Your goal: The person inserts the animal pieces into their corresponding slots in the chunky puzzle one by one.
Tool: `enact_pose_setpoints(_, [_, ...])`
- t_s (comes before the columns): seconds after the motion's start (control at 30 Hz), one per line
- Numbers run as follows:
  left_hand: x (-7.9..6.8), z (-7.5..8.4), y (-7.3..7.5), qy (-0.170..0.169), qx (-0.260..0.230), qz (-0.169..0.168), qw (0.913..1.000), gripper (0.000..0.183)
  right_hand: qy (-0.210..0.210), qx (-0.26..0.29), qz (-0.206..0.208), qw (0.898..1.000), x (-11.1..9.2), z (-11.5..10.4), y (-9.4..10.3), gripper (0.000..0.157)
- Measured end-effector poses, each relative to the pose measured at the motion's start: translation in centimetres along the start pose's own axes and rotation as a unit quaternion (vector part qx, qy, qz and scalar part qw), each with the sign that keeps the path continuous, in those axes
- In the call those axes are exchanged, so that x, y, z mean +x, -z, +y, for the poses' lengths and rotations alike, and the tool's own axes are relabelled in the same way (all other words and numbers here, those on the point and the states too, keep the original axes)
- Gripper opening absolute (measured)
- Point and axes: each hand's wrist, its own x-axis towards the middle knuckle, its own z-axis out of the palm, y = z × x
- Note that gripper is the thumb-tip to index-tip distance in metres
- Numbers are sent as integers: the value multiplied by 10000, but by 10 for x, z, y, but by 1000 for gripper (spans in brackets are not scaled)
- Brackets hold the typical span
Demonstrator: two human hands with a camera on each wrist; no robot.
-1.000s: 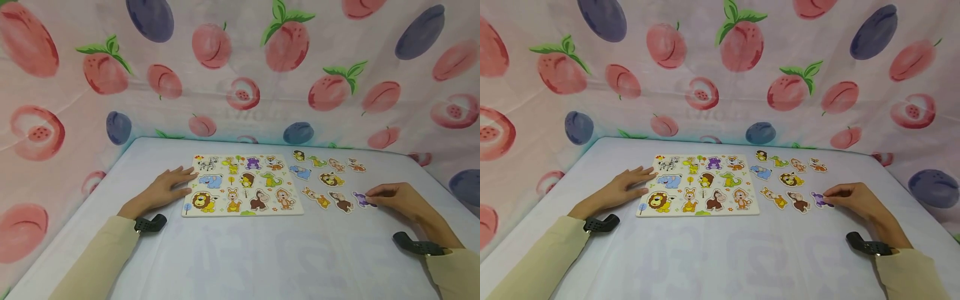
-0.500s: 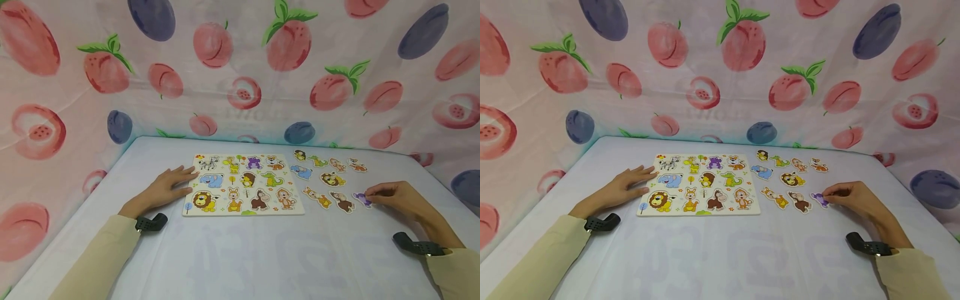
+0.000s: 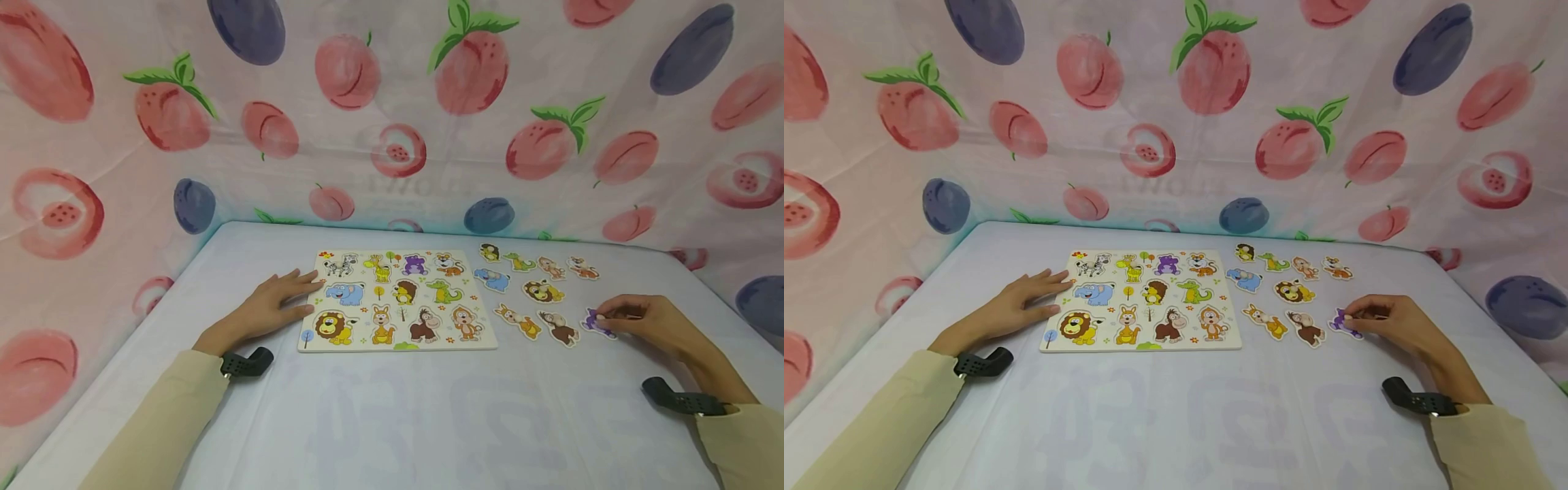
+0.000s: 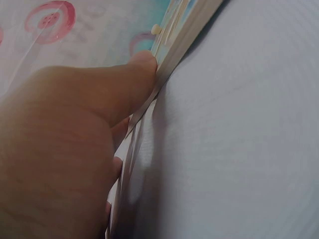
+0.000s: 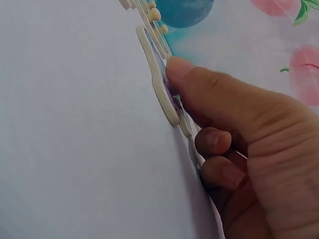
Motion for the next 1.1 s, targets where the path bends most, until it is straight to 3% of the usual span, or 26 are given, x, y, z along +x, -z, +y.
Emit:
enact_pose_setpoints(0.2, [0, 0, 0, -65, -23, 32, 10000, 55, -148, -72, 47, 9999, 1, 2, -2, 43])
enact_pose_setpoints(0.7, [-1, 0, 0, -32, 7, 32, 10000, 55, -61, -30, 199, 9998, 1, -2, -6, 48])
enact_pose_setpoints(1.1, [-1, -2, -1, -51, -27, 42, 10000, 56, -16, -137, 364, 9992, 4, -10, 1, 44])
